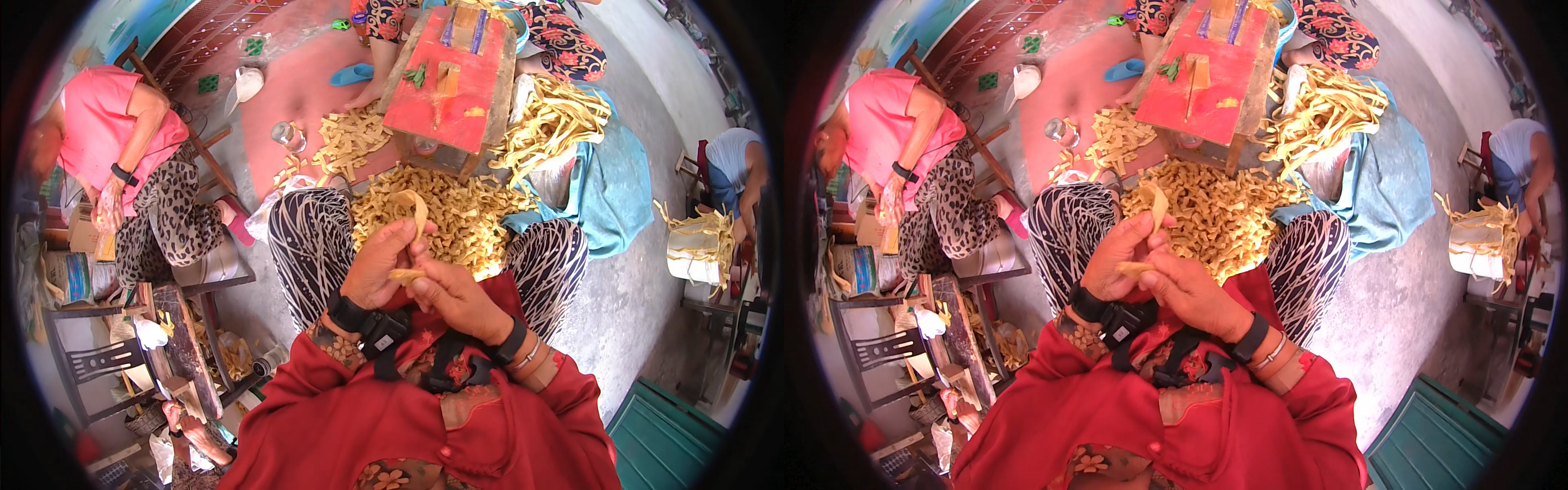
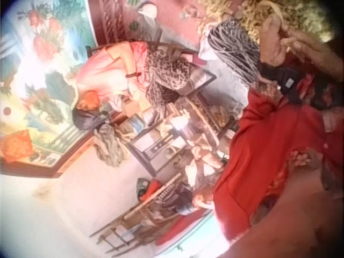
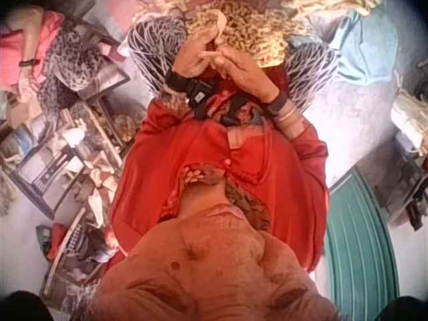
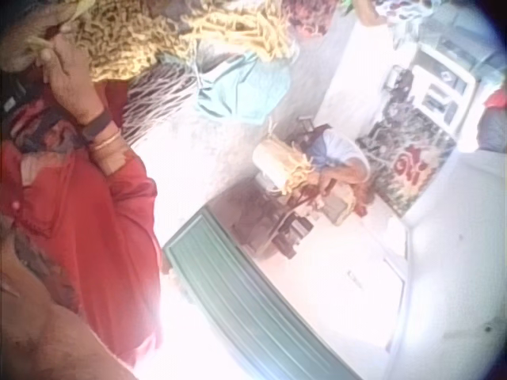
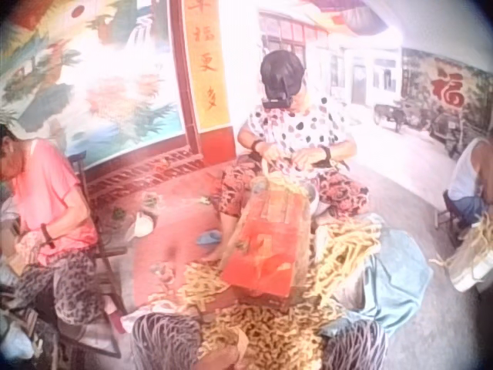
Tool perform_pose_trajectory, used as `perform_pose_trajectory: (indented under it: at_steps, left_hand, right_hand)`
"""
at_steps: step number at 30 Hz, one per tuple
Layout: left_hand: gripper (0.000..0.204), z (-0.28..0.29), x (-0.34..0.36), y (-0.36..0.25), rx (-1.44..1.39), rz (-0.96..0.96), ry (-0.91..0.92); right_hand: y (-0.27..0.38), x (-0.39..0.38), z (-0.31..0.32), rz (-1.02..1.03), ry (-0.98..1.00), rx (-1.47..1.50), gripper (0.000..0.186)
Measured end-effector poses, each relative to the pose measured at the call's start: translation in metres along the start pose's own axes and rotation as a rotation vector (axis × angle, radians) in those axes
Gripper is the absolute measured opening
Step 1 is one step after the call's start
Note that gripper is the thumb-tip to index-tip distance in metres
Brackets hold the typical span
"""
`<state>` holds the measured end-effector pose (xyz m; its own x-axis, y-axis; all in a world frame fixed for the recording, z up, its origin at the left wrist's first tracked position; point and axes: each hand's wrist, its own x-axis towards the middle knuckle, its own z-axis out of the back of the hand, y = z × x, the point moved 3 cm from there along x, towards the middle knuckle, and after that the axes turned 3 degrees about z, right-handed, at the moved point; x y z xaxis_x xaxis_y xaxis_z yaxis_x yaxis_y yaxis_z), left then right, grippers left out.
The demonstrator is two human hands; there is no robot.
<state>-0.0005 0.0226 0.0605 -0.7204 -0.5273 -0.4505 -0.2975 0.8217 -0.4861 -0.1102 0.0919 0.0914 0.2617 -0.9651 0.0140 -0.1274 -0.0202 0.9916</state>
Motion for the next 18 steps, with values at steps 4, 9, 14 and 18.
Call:
perform_pose_trajectory:
  at_steps: [4,9,14,18]
  left_hand:
    - [0.024,-0.001,-0.007,-0.002,-0.062,-0.112,-0.083]
    - [0.015,-0.010,-0.024,-0.008,0.109,-0.211,-0.067]
    - [0.011,-0.016,-0.034,-0.004,0.134,-0.210,-0.043]
    - [0.017,-0.025,-0.042,-0.005,0.192,-0.189,0.006]
  right_hand:
    - [0.011,-0.007,0.006,0.039,-0.235,0.106,0.023]
    - [0.025,0.001,-0.002,0.245,-0.297,-0.027,0.016]
    - [0.023,0.005,-0.002,0.440,-0.399,-0.411,0.013]
    - [0.028,0.004,-0.004,0.499,-0.317,-0.429,0.013]
